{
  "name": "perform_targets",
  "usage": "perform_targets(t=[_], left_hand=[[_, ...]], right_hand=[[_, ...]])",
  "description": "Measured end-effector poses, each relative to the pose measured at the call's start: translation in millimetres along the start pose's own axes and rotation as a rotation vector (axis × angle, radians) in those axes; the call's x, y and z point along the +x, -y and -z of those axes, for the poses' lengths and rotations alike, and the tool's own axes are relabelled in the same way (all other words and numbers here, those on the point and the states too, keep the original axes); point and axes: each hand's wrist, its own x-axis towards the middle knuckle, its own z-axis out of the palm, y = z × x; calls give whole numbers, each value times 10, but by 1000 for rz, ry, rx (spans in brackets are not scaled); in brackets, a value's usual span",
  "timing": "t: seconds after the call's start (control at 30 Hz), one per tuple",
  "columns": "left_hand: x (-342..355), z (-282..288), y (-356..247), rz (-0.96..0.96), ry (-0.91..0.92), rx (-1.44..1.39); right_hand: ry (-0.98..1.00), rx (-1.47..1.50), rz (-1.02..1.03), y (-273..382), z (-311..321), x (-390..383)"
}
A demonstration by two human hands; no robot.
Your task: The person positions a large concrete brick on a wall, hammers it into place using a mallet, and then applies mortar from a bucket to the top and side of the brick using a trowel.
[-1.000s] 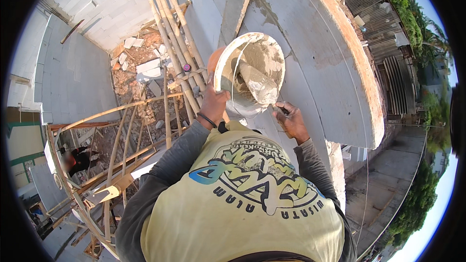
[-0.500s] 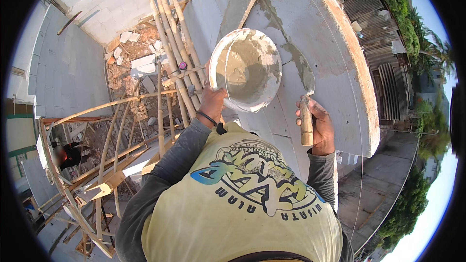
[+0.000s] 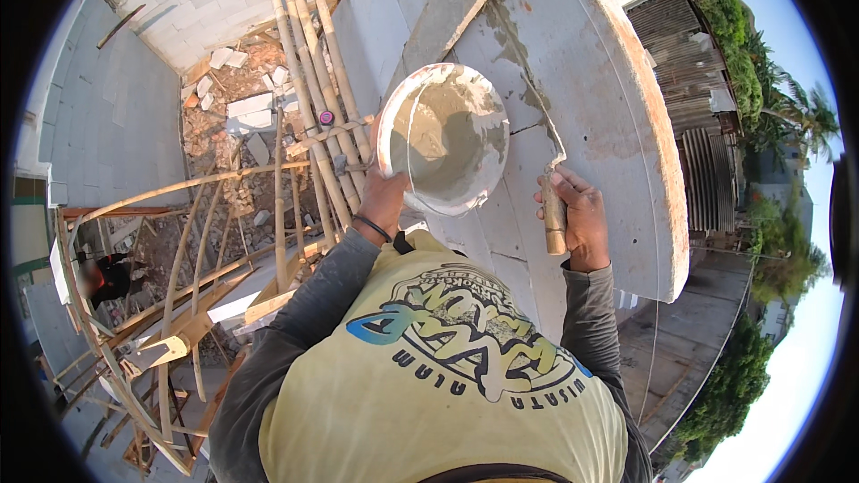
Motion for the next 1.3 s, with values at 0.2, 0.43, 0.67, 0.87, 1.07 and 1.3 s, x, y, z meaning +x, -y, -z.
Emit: perform_targets(t=[0.2,0.43,0.67,0.87,1.07,1.3], left_hand=[[-53,-9,-17,-14,46,-99],[-15,55,124,-36,1,-78],[9,57,100,-62,40,-43],[-19,32,135,-59,-34,-99],[45,194,134,35,-4,-36],[-59,149,109,92,-90,-12]], right_hand=[[4,79,14,124,50,-100],[101,119,-9,98,-99,26],[65,146,15,294,-129,173],[35,4,84,181,-334,-77],[16,-78,49,-229,-391,553],[68,112,55,103,-271,615]])
